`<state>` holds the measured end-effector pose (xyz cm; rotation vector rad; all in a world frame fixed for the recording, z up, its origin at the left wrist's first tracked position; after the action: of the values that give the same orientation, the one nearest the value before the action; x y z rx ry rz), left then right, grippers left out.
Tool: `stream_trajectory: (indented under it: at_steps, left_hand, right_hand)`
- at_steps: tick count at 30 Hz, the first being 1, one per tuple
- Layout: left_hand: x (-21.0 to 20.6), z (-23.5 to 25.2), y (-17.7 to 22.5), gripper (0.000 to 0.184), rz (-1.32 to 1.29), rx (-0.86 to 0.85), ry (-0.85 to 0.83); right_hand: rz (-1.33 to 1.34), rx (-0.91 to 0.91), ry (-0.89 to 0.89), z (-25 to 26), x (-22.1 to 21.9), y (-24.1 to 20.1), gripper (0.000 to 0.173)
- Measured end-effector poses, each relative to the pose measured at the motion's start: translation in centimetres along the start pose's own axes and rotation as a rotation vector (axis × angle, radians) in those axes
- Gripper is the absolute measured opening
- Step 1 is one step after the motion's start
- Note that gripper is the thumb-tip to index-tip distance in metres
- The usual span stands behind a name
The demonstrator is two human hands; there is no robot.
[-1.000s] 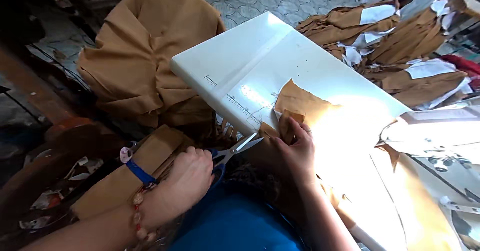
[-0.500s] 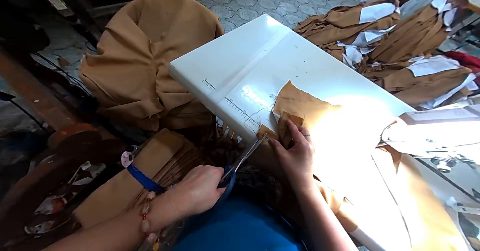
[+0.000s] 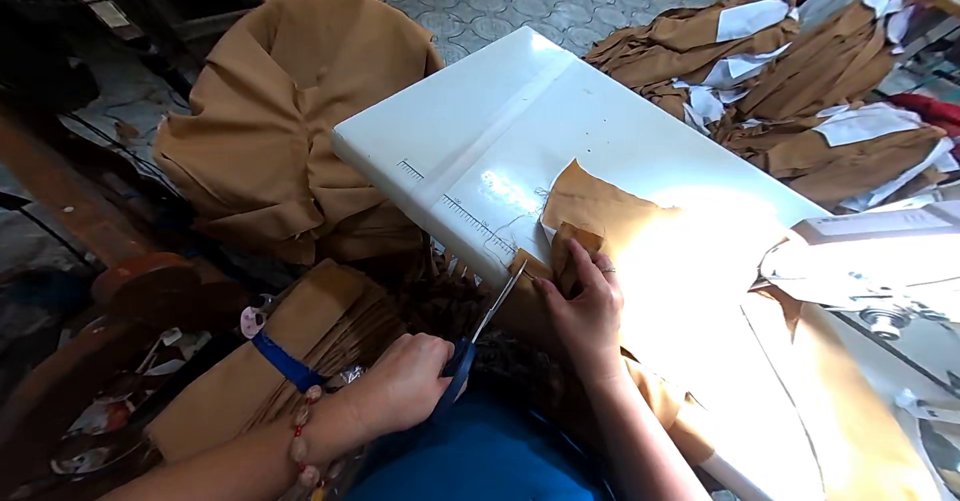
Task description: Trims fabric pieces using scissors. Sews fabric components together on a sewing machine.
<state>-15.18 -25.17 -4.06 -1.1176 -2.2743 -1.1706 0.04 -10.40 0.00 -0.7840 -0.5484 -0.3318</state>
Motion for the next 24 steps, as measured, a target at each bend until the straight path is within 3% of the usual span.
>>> stream_trajectory:
  at_steps: [10, 18, 24]
  left_hand:
    - [-0.6, 0.0, -0.3, 0.031, -0.156, 0.003, -0.042]
    - [1.0, 1.0, 1.2, 0.04, -0.087, -0.035, -0.101]
    - [0.9, 1.3, 1.1, 0.035, -0.177, -0.047, -0.085]
  right_hand:
    - [0.006, 0.02, -0.001, 0.0, -0.1, 0.0, 0.059]
    - [-0.002, 0.048, 0.001, -0.1, 0.0, -0.2, 0.06]
    - [0.0, 0.045, 0.006, -0.1, 0.1, -0.1, 0.059]
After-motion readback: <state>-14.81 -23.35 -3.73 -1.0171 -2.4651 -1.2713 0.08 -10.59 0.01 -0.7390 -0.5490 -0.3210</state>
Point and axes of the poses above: each hand's wrist, its own z-axis towards the middle knuckle, its own x-axis out of the back of the hand, y = z × x, the point moved 7 cm from there along z, towards the middle knuckle
